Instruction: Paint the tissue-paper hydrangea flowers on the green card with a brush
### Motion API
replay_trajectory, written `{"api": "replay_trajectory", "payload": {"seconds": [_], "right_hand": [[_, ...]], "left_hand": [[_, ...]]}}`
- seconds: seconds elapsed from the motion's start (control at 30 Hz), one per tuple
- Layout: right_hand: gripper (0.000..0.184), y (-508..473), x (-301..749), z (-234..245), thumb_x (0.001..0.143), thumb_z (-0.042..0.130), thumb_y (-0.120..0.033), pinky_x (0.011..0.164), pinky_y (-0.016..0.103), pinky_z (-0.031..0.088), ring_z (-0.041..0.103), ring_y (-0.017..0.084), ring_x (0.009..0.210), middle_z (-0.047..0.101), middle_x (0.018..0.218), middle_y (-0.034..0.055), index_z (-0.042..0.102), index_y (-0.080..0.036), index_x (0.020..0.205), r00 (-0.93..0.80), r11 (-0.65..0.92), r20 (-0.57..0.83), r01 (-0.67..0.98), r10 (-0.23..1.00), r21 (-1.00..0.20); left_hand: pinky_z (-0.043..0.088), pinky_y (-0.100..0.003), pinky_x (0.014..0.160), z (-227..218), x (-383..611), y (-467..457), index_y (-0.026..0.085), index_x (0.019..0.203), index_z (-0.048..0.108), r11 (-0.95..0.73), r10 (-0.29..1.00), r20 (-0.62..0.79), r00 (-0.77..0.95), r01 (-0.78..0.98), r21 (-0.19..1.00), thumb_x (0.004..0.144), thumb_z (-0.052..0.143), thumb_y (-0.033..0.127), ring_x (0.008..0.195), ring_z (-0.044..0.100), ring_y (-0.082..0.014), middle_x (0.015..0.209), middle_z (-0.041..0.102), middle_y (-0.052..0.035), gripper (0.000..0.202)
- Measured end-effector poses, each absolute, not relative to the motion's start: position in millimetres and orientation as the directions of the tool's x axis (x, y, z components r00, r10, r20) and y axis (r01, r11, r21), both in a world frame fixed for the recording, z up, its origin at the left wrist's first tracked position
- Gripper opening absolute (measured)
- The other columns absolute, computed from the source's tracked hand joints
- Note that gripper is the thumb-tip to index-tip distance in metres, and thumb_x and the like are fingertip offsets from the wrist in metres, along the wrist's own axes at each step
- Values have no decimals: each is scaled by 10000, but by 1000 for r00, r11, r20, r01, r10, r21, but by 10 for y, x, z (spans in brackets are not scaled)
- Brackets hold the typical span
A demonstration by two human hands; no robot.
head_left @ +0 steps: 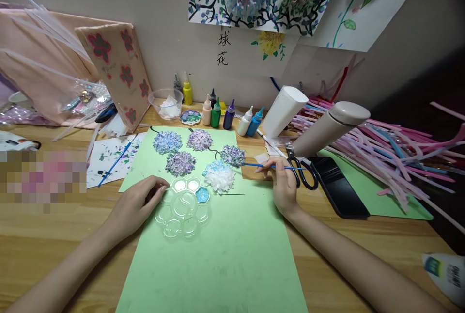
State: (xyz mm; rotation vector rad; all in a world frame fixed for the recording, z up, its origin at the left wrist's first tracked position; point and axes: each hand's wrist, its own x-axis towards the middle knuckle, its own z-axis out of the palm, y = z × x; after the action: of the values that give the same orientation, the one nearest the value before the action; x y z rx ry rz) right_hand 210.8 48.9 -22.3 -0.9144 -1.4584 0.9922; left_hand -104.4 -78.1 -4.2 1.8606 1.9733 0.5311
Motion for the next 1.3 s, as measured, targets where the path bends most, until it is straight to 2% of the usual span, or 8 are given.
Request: {"api": "replay_trajectory", "payload": {"seconds": [0.13,0.27,0.37,0.53,0.73,1.17,1.3], "right_hand": [[324,496,2108,-216,958,373,-416,598,283,421,576,145,659,627,726,6,558,-213,788,-201,342,320,85,926,-936],[288,514,2124,-235,951,390,-395,589,281,405,586,152,677,607,708,2,551,-214,795,-88,359,358,-5,930,-933],[293,513,2130,-254,943,398,-401,579,282,392,589,151,664,588,700,0,541,-208,774,-67,362,365,-58,929,-930],[308,500,2117,-238,940,400,-407,578,269,390,583,138,656,592,702,-2,545,-201,763,-119,332,328,16,937,-943],[289,512,2122,-227,935,408,-396,581,274,393,587,144,656,583,670,-7,547,-209,764,-27,350,350,-2,937,-937],[309,498,2105,-225,950,379,-408,602,278,400,576,144,674,593,711,-3,552,-210,787,-127,358,348,63,929,-932],[302,501,2109,-221,953,377,-391,596,274,391,574,143,675,590,696,-7,551,-211,786,-94,372,366,57,926,-927]], "left_hand": [[448,-291,710,-30,-1041,-792,239,974,563,63,998,-29,-56,854,517,927,374,487,839,617,-196,943,663,-12,315],[446,-293,714,-16,-1038,-794,235,980,557,58,998,-26,-52,851,521,930,366,486,847,616,-200,952,663,-18,319],[446,-291,710,-9,-1033,-792,234,980,558,59,998,-27,-52,852,520,929,363,489,840,617,-202,947,667,-21,325],[446,-287,703,-17,-1038,-796,235,978,565,59,998,-19,-58,858,511,928,363,487,845,619,-205,949,671,-21,327],[452,-287,694,-27,-1039,-787,233,980,568,48,999,-9,-50,860,507,925,364,485,824,626,-203,936,676,-22,328],[451,-291,705,-37,-1045,-793,234,977,566,53,998,-12,-54,855,515,927,370,482,841,620,-202,943,669,-19,320],[450,-294,711,-45,-1052,-796,235,979,564,53,998,-16,-52,856,515,926,373,485,845,618,-202,947,667,-17,320]]}}
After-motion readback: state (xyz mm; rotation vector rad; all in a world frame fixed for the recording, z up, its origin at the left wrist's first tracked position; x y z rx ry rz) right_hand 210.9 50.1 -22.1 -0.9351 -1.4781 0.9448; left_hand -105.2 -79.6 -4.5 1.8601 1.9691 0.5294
